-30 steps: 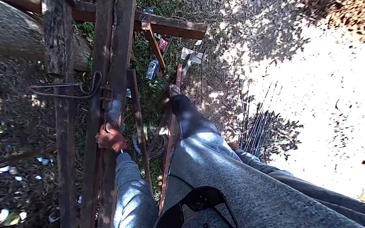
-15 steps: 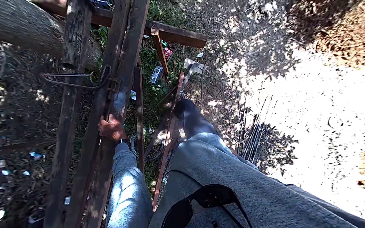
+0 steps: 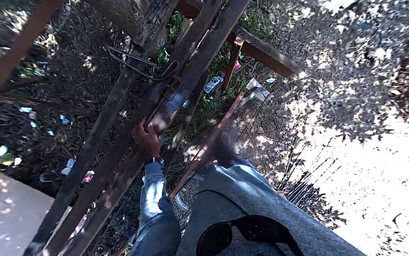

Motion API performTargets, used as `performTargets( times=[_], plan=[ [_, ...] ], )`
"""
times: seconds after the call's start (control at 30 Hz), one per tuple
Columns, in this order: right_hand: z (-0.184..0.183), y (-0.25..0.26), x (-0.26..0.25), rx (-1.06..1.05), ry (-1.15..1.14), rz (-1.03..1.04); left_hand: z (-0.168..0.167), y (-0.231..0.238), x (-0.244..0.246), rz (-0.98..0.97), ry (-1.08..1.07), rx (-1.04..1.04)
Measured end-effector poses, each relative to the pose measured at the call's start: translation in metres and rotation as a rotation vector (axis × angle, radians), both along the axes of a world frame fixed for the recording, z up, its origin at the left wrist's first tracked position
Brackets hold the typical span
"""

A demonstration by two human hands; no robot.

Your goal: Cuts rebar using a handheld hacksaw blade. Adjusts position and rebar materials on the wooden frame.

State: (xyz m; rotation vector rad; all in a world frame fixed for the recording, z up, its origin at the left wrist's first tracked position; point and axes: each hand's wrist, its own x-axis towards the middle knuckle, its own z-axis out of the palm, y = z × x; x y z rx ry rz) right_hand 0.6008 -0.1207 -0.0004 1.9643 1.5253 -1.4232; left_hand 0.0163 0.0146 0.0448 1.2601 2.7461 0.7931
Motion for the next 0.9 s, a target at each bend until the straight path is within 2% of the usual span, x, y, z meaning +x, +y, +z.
performTargets(
  times=[0.07,0.1,0.13,0.17,0.23,0.27,0.33,0.4,0.53,0.73,0.9],
  plan=[
    [-0.065,-0.01,0.024,0.185,0.037,-0.082,0.001,-0.024,-0.018,0.087,0.015,-0.005],
    [-0.072,0.018,0.027,-0.105,-0.009,-0.111,0.001,-0.037,-0.026,0.116,0.012,-0.009],
    [-0.105,0.021,0.032,0.028,-0.046,-0.169,0.002,-0.049,-0.033,0.137,0.026,-0.025],
    [-0.124,0.035,0.037,0.073,-0.059,-0.119,0.002,-0.06,-0.039,0.148,0.045,-0.046],
    [-0.116,0.099,0.028,-0.047,-0.035,-0.04,0.009,-0.072,-0.046,0.149,0.11,-0.103],
    [-0.1,0.133,0.013,-0.085,-0.008,-0.094,0.014,-0.074,-0.048,0.151,0.133,-0.143],
    [-0.075,0.194,-0.015,-0.097,0.091,-0.385,0.02,-0.076,-0.049,0.162,0.15,-0.208],
    [-0.056,0.253,-0.036,-0.082,0.191,-0.512,0.024,-0.081,-0.05,0.153,0.107,-0.237],
    [-0.036,0.342,-0.062,-0.028,0.263,-0.453,0.026,-0.102,-0.055,0.172,-0.029,-0.245],
    [-0.04,0.378,-0.058,-0.055,0.24,-0.329,0.02,-0.113,-0.056,0.229,-0.042,-0.302],
    [-0.044,0.375,-0.045,-0.13,0.13,-0.188,0.04,-0.075,-0.052,0.223,-0.061,-0.311]
  ],
)
